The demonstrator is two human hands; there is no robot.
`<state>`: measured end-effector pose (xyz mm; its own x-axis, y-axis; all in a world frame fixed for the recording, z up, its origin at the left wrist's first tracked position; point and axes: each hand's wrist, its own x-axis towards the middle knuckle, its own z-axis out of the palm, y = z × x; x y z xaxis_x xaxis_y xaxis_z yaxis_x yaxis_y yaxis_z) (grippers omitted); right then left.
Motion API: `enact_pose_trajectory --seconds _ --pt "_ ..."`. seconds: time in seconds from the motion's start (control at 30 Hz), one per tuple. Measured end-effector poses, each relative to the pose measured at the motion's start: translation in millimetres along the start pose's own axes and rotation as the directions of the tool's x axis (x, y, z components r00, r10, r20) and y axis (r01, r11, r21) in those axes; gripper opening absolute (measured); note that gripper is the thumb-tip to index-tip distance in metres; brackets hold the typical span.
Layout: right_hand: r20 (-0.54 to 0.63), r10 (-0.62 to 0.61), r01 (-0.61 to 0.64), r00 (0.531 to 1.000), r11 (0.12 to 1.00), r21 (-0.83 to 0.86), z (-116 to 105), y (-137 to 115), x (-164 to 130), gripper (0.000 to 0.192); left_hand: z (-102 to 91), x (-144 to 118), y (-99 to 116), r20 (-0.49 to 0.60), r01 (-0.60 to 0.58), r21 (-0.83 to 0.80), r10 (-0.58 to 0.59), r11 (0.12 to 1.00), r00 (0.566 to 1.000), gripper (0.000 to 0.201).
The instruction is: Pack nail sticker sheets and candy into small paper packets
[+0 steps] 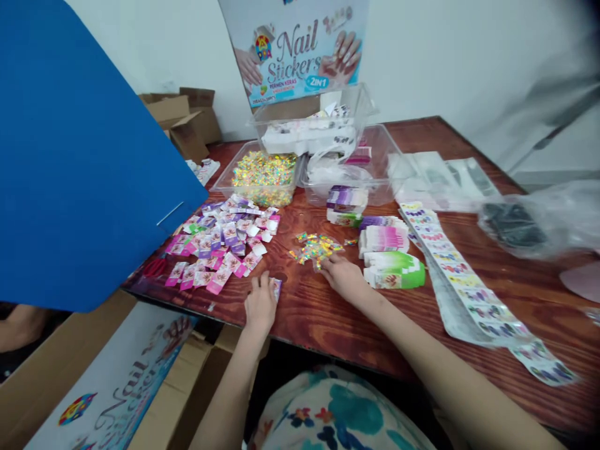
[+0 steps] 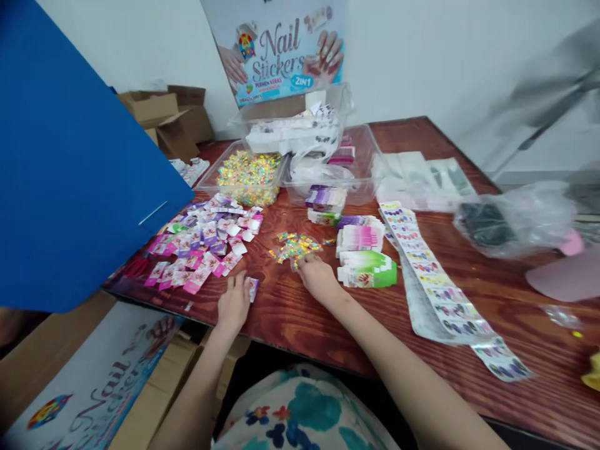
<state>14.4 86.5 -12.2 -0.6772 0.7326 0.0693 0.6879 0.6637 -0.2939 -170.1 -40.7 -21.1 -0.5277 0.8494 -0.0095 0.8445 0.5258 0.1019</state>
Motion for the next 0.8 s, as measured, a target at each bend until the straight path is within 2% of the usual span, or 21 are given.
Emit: enact_pose_trajectory --seconds 0.1,0.2,0.27,0.37,0.4,0.47,0.5,0.6,0.67,0.8 --pt "-0.045 -0.024 0.025 0.999 1.000 0.009 -0.4 1.7 -6.8 0.025 1.1 -3.1 -3.2 -0.013 -0.073 0.034 0.073 0.997 0.997 0.053" --pt "-0.197 0.014 0.007 0.980 0.994 0.106 -17.7 24.5 -25.2 0.027 0.2 -6.9 -14.9 -0.011 -0.060 0.067 0.061 0.996 0.998 0.048" --pt "-0.293 0.096 -0.051 0.951 0.986 0.157 -35.6 55.0 -41.0 0.027 0.4 -5.7 -25.7 -0.033 -0.042 0.086 0.045 0.995 0.998 0.050" --pt "-0.402 0.291 -0.257 0.868 0.956 0.138 -64.2 116.8 -70.1 0.028 1.9 1.2 -38.2 -0.071 -0.090 0.118 0.098 0.989 0.993 0.053" --pt "-0.415 0.365 -0.346 0.833 0.930 0.125 -72.4 137.6 -80.3 0.029 1.9 3.2 -40.2 -0.073 -0.108 0.121 0.118 0.987 0.990 0.054" --pt "-0.390 0.434 -0.431 0.812 0.897 0.099 -84.6 173.5 -97.7 0.030 0.3 5.8 -41.1 -0.068 -0.125 0.124 0.134 0.984 0.989 0.056" --pt "-0.373 0.437 -0.436 0.818 0.895 0.094 -88.3 187.6 -103.8 0.029 -0.8 6.7 -40.5 -0.064 -0.120 0.125 0.128 0.985 0.990 0.056" --pt "-0.287 0.366 -0.356 0.886 0.930 0.087 -91.5 213.3 -110.2 0.027 -3.6 10.0 -36.4 -0.069 -0.080 0.122 0.089 0.989 0.994 0.057" --pt "-0.240 0.303 -0.292 0.922 0.953 0.081 -89.7 220.9 -107.2 0.029 -3.9 12.7 -33.7 -0.082 -0.071 0.114 0.080 0.991 0.993 0.058" --pt "-0.184 0.234 -0.229 0.955 0.972 0.045 -83.1 231.3 -95.1 0.039 -2.7 16.1 -31.8 -0.086 -0.097 0.102 0.106 0.990 0.991 0.061"
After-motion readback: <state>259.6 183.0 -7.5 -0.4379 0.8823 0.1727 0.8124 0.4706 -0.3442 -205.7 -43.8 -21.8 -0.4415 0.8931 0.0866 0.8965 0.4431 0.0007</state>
